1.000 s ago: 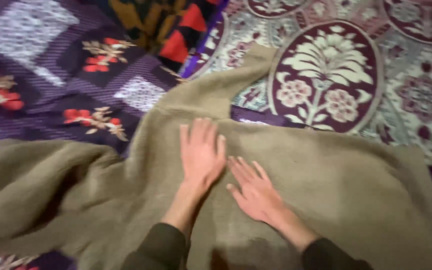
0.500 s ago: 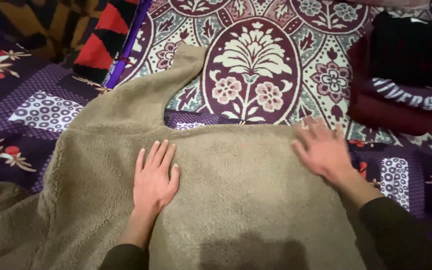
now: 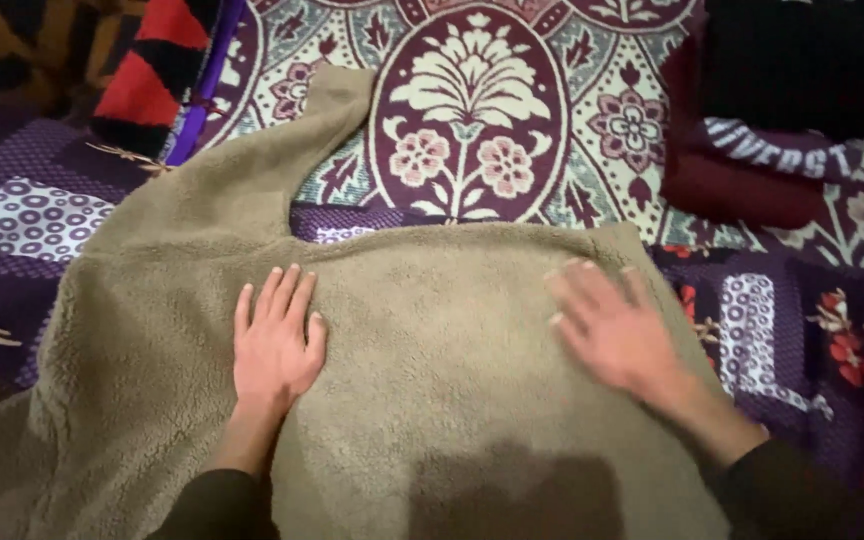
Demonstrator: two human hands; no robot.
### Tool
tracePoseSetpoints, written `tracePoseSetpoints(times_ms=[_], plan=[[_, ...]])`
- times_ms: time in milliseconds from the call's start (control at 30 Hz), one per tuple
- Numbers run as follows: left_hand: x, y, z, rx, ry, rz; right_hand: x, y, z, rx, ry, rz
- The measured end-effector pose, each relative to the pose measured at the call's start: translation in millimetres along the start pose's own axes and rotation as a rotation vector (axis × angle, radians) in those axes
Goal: The person folds a black sweater and then carefully spreads out and folds a brown fleece hoodie on a bed.
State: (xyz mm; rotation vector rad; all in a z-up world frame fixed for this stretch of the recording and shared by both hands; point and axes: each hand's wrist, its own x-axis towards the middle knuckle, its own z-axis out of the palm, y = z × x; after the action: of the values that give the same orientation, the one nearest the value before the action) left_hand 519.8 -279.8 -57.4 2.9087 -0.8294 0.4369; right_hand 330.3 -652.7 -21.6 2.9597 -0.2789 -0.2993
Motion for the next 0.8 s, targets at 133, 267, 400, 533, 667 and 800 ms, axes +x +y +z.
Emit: tracePoseSetpoints(times_ms=[133,267,400,533,667,800], plan=[[2.4,0.2,7.0,0.031,0.001,0.017,-25.5,1.7,15.0,-0.119,0.111,0.197],[20.4,31.1,-26.2,0.147,-0.448,-0.105,-82.6,-86.5,-24.9,0.354,0.016,-0.153],[-46.5,95.2,-49.1,-0.339,-0.043,-0.012,-119.6,-87.9,5.6,0.483,0.332,-0.272],[-132.1,182.9,-110.7,-0.437,-0.232,0.036,-145.2,-20.0,-4.8,0.382,-0.043,-0.118],[-168.3,189.9,-110.6,-0.305,-0.213,0.022,-184.3,4.4,32.2,0.081,0.338,0.148],[-203.0,203.4,-157.8,-0.302,-0.353,-0.032,-259.7,-71.7,-63.2,0.529,-0.004,-0.149]])
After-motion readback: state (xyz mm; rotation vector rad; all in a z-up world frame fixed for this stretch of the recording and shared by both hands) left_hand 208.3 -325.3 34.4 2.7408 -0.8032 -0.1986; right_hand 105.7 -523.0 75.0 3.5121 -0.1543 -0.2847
